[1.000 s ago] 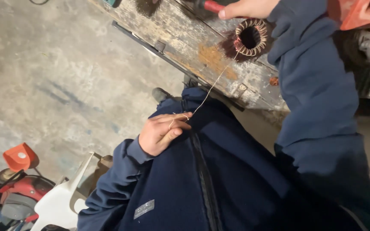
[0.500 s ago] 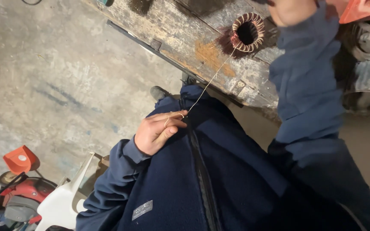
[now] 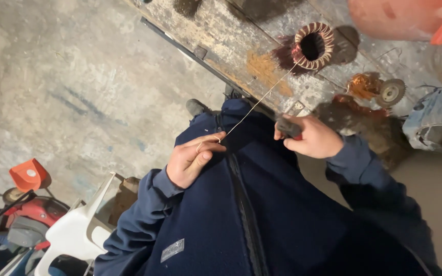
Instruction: Lacing and securing copper wire windings on an electric motor stator using string.
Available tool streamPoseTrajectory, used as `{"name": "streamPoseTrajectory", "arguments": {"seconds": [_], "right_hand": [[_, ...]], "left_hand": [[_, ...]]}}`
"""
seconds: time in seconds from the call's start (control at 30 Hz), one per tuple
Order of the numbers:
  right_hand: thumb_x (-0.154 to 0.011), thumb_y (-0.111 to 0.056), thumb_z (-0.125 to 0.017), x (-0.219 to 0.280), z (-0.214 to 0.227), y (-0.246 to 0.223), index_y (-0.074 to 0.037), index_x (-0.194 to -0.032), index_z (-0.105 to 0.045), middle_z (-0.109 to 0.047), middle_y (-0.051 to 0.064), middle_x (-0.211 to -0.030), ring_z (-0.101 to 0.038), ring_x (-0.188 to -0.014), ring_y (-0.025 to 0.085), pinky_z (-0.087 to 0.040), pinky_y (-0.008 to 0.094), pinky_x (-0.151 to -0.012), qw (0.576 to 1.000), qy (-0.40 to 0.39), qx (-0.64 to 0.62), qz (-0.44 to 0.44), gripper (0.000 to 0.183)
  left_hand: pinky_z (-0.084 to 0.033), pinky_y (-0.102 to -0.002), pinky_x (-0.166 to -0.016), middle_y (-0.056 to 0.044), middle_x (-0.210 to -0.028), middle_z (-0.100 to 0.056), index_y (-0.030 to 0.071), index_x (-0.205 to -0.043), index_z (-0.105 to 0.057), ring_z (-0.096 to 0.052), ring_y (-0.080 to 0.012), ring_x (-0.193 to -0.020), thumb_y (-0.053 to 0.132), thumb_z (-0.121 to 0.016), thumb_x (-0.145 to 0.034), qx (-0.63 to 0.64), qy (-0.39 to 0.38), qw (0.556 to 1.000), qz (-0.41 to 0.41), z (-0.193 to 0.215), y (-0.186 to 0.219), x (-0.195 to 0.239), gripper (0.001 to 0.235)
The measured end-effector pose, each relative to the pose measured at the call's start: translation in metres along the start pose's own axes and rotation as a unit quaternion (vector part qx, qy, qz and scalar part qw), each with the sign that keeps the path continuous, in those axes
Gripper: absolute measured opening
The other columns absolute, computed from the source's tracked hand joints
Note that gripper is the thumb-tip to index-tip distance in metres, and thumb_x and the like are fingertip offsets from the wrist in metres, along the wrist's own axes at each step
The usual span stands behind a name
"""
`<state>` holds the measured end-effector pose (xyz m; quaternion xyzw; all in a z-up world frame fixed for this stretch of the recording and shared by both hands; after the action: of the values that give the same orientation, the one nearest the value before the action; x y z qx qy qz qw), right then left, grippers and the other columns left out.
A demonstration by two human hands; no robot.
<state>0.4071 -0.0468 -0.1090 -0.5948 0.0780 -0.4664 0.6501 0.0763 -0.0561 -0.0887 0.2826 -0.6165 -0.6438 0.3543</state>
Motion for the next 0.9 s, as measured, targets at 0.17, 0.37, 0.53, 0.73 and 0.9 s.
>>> {"name": "streamPoseTrajectory", "arguments": {"seconds": [0.17, 0.37, 0.53, 0.73, 0.9], "right_hand": [[-0.076, -0.009, -0.070, -0.021, -0.041, 0.033, -0.009, -0.122, -0.059, -0.071, 0.009, -0.092, -0.071, -0.088, 0.025, -0.054, 0.038, -0.083, 0.993, -0.008, 0.024, -0.116, 0.047], [-0.076, 0.003, -0.063, -0.032, -0.053, 0.027, -0.006, -0.133, -0.056, -0.066, 0.006, -0.117, -0.064, -0.111, 0.017, -0.049, 0.033, -0.096, 0.992, 0.006, -0.123, -0.003, 0.058], [-0.079, 0.003, -0.062, -0.033, -0.059, 0.028, -0.008, -0.133, -0.055, -0.062, 0.002, -0.120, -0.060, -0.111, 0.011, -0.051, 0.030, -0.088, 0.978, -0.011, -0.206, -0.027, 0.055], [-0.080, 0.001, -0.067, -0.034, -0.057, 0.029, -0.005, -0.129, -0.058, -0.064, 0.003, -0.105, -0.061, -0.102, 0.012, -0.049, 0.030, -0.093, 0.983, 0.006, -0.182, -0.016, 0.049], [-0.090, -0.019, -0.072, -0.035, -0.051, 0.022, -0.006, -0.099, -0.066, -0.064, 0.001, -0.083, -0.060, -0.080, 0.013, -0.048, 0.030, -0.078, 0.989, 0.042, -0.134, -0.043, 0.017]], "left_hand": [[-0.052, -0.037, -0.106, -0.018, -0.139, -0.067, 0.002, -0.120, -0.071, -0.069, -0.0314, -0.125, 0.031, -0.050, -0.111, 0.010, -0.018, 1.000, 0.013, -0.003, -0.004, 0.000, 0.037], [-0.053, -0.037, -0.104, -0.018, -0.139, -0.067, 0.003, -0.121, -0.072, -0.070, -0.0310, -0.122, 0.031, -0.052, -0.109, -0.001, -0.009, 0.999, 0.034, -0.005, -0.005, 0.005, 0.036], [-0.052, -0.037, -0.107, -0.018, -0.137, -0.067, 0.003, -0.123, -0.071, -0.068, -0.0328, -0.127, 0.030, -0.052, -0.111, -0.010, 0.001, 1.000, 0.014, -0.005, -0.003, 0.007, 0.035], [-0.053, -0.037, -0.105, -0.018, -0.136, -0.068, 0.004, -0.123, -0.071, -0.069, -0.0323, -0.125, 0.029, -0.053, -0.110, -0.015, -0.003, 1.000, 0.022, -0.007, -0.004, 0.007, 0.034], [-0.053, -0.038, -0.106, -0.019, -0.136, -0.068, 0.003, -0.122, -0.071, -0.068, -0.0329, -0.126, 0.030, -0.052, -0.110, -0.012, -0.001, 1.000, 0.022, -0.007, -0.003, 0.006, 0.035]]}}
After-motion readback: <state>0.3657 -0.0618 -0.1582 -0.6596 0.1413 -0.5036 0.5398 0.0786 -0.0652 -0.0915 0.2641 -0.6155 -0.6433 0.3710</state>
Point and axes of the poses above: each hand's wrist, its own x-axis away from the middle knuckle, its own z-axis out of the back of the hand, y = z × x, the point moved 3 cm from there along -x, towards the middle knuckle
